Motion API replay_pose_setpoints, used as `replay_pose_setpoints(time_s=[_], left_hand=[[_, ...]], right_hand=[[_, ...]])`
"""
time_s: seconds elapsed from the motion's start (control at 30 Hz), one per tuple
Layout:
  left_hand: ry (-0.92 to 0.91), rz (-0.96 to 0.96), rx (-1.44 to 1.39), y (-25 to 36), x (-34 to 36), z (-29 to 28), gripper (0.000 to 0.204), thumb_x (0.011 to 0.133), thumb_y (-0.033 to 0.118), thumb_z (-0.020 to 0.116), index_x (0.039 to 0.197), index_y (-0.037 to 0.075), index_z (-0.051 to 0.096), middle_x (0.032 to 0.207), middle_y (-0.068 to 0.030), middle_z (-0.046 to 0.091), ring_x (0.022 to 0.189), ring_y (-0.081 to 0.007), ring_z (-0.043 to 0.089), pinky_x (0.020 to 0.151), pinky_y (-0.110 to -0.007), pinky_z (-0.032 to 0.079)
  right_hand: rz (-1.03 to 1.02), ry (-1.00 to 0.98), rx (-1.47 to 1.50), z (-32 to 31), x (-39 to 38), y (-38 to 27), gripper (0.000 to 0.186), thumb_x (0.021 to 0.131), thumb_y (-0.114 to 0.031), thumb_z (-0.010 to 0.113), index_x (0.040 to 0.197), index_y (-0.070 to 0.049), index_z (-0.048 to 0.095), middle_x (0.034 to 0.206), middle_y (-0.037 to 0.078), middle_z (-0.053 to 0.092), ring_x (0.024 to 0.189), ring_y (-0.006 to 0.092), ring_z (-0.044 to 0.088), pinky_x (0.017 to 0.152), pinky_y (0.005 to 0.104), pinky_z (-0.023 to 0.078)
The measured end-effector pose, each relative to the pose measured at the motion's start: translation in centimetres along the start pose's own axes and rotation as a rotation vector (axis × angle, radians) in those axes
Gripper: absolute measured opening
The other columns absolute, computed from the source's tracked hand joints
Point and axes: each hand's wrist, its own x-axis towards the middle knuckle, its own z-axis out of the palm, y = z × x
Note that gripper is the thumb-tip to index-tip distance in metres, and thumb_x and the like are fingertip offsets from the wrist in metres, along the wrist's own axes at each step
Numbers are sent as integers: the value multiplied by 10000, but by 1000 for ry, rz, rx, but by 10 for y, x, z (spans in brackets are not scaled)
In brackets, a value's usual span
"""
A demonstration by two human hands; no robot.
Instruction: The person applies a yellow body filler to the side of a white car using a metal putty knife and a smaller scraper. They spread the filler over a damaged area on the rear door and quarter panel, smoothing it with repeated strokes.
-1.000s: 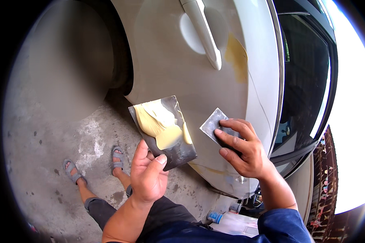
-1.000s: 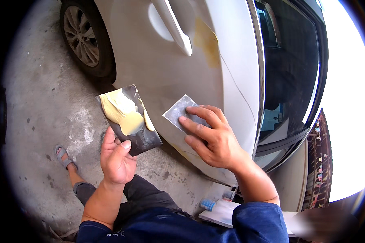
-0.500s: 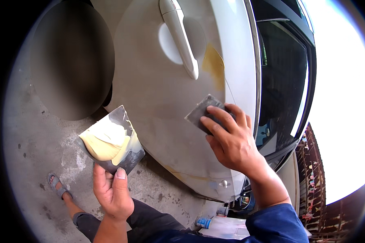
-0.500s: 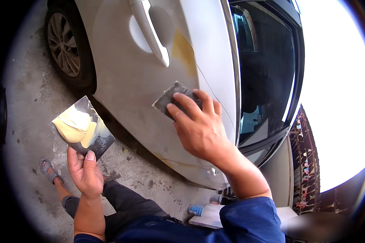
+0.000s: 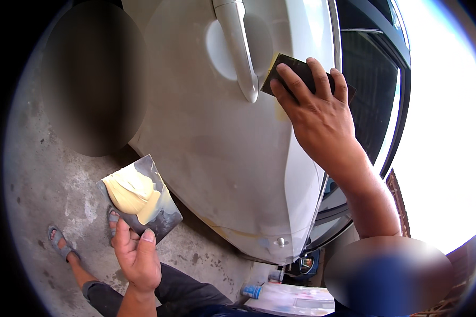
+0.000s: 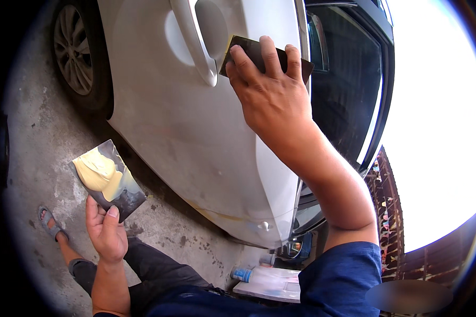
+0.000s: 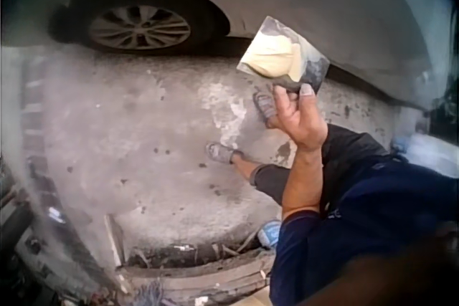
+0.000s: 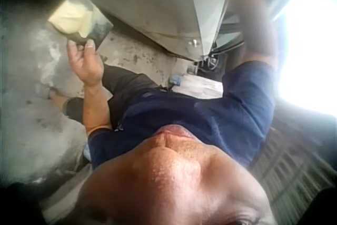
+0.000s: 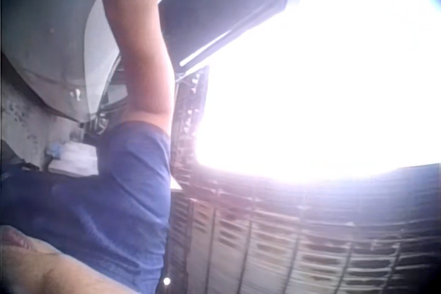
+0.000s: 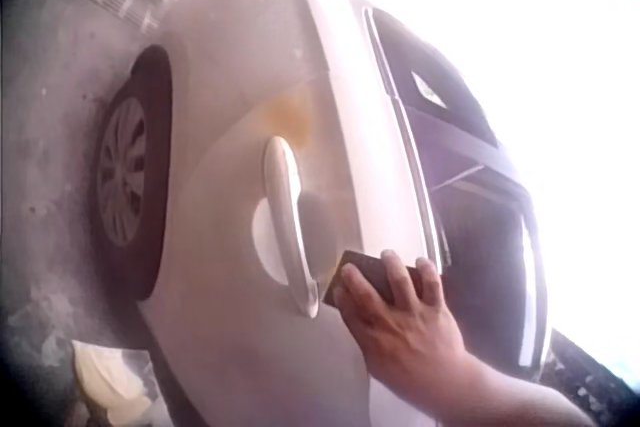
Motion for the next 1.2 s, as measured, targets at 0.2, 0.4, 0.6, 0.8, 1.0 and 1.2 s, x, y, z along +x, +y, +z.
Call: replay_pose_setpoints(time_s=[0.2, 0.4, 0.6, 0.8, 1.0, 1.2], left_hand=[[43, -56, -102, -3, -2, 6, 566, 869, -61, 398, 1417, -92, 260, 1364, -191, 450, 1254, -237, 461, 1079, -353, 337], [-23, -45, -52, -6, 1, 3, 564, 869, -56, 403, 1415, -90, 266, 1369, -190, 450, 1255, -235, 462, 1080, -353, 335], [27, -58, -60, -8, -1, 5, 567, 864, -46, 418, 1407, -105, 271, 1355, -195, 464, 1243, -231, 473, 1074, -345, 329], [65, -102, -97, -10, -2, 9, 568, 861, -43, 423, 1405, -113, 274, 1358, -201, 459, 1253, -235, 463, 1080, -350, 308], [88, -137, -129, -9, -2, 12, 591, 872, -36, 419, 1434, -88, 243, 1373, -200, 452, 1251, -251, 473, 1072, -364, 349], [74, -118, -114, -10, -3, 14, 586, 873, -28, 423, 1428, -98, 250, 1377, -200, 450, 1261, -253, 467, 1085, -366, 328]], right_hand=[[-16, 22, 23, 6, 4, 2, 389, 850, -126, 562, 1238, -130, 584, 1363, 17, 408, 1276, 324, 335, 1028, 537, 271], [17, -30, 22, 10, -3, -5, 417, 837, -120, 577, 1254, -126, 571, 1359, 27, 388, 1252, 333, 330, 984, 515, 295], [41, -58, 35, 14, -13, -11, 453, 809, -113, 598, 1260, -128, 565, 1356, 23, 363, 1242, 329, 316, 973, 510, 292], [107, -67, 98, 19, -27, -20, 500, 774, -39, 603, 1258, -161, 588, 1392, 7, 405, 1272, 306, 309, 978, 449, 266], [122, -76, 76, 24, -42, -24, 488, 767, -47, 607, 1242, -160, 590, 1386, 5, 403, 1264, 307, 312, 969, 446, 257], [111, -81, 21, 31, -57, -26, 482, 763, -78, 609, 1236, -169, 585, 1360, 9, 371, 1254, 329, 306, 936, 470, 266]])
